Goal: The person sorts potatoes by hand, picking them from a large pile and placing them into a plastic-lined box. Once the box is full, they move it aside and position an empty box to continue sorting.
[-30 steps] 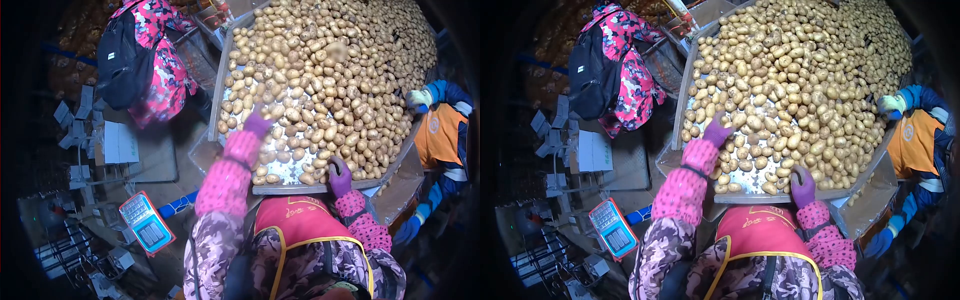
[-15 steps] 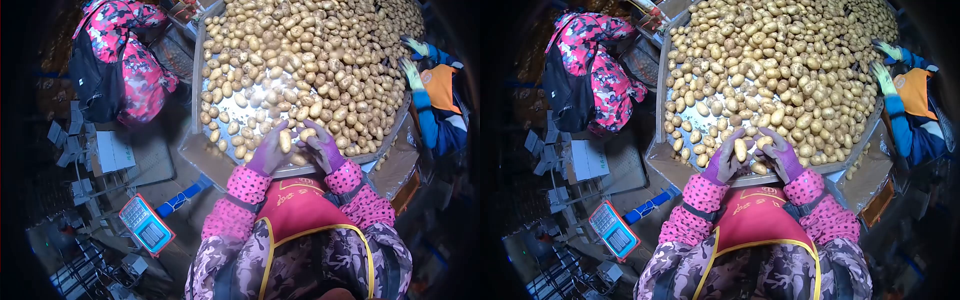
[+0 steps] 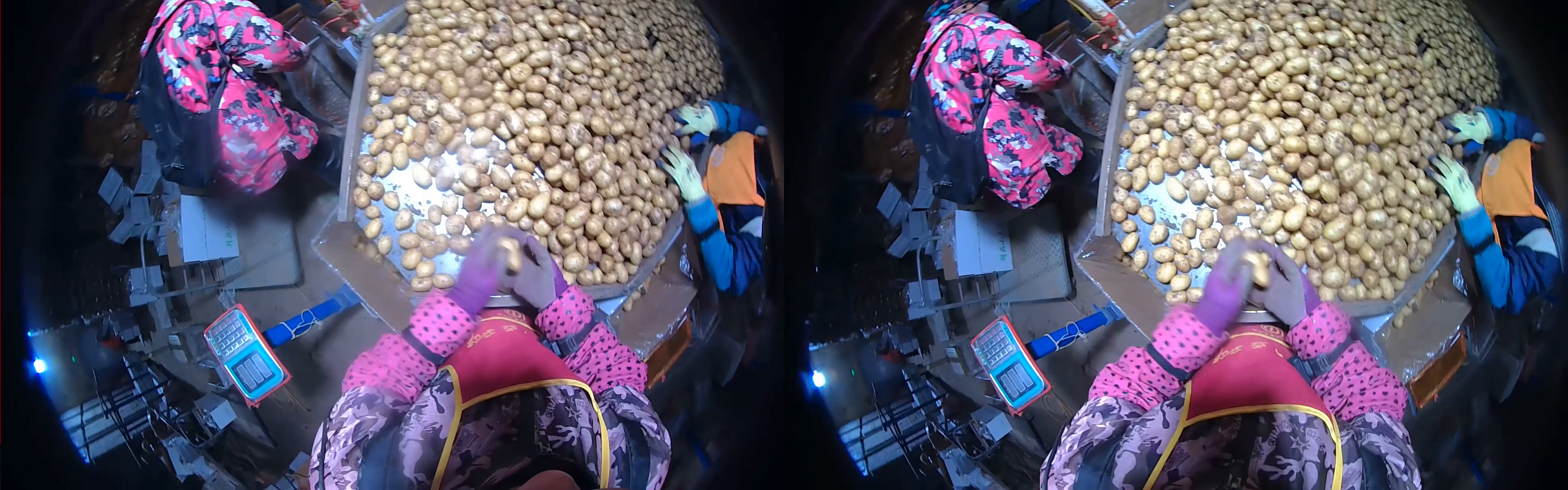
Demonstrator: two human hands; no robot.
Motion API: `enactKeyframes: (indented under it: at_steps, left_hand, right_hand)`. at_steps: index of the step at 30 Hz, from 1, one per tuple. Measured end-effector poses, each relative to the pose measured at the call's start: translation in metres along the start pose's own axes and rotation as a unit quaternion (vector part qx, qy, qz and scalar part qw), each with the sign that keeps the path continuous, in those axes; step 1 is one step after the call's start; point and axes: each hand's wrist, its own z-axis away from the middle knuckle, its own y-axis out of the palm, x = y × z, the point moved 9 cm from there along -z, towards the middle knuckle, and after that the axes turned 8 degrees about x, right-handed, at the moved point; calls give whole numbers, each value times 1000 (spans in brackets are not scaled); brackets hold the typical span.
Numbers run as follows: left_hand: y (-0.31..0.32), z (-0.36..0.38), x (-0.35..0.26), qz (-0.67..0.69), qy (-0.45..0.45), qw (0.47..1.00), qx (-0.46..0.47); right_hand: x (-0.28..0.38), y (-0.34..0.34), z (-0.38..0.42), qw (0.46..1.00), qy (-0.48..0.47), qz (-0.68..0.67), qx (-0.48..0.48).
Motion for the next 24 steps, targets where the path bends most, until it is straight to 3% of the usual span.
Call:
enactKeyframes:
  at_steps: [1,2,3,4,5,6,7,8,9,10,11,12,14,15,18,19,22,23,24]
  left_hand:
    - [5,-2,-15,-160,63,985,6]
    - [12,-4,-28,-315,122,941,12]
    - [-4,-13,-28,-309,115,943,-34]
    - [-34,-27,24,-208,61,970,-106]
    - [-68,-39,-9,-105,-59,983,-140]
    - [-101,-53,15,-85,13,974,-210]
    - [-122,-70,12,-439,45,875,-199]
    - [-150,-93,19,-408,32,889,-203]
    - [-168,-114,39,-503,-1,840,-204]
    - [-177,-130,27,-516,-34,836,-187]
    - [-180,-149,31,-501,-182,842,-84]
    - [-180,-162,57,-582,-196,788,-34]
    - [-189,-177,83,-529,-301,794,-4]
    - [-184,-178,79,-542,-310,781,-7]
    - [-184,-163,77,-573,-280,770,-18]
    - [-180,-158,77,-562,-280,778,6]
    - [-165,-133,74,-537,-282,793,54]
    - [-164,-129,62,-481,-252,840,9]
    - [-164,-121,51,-420,-221,880,-37]
  right_hand:
    - [7,-12,5,963,-65,263,3]
    - [15,-5,9,853,-130,505,7]
    - [29,29,14,857,-80,508,42]
    - [38,35,17,857,-82,507,44]
    - [38,31,22,908,-42,412,61]
    - [35,24,24,947,0,313,77]
    - [19,5,21,994,74,-56,52]
    - [21,1,21,995,71,-58,47]
    - [20,9,24,979,87,-160,88]
    - [24,17,28,952,98,-259,128]
    - [23,17,27,959,85,-225,150]
    - [6,-19,29,988,103,-95,66]
    - [-15,-19,31,973,190,-129,-13]
    - [-5,-7,30,984,160,-73,41]
    - [3,3,33,974,178,-132,52]
    - [26,15,36,981,95,142,93]
    - [31,36,38,983,171,54,34]
    - [35,49,36,980,128,68,138]
    - [35,45,40,980,128,69,139]
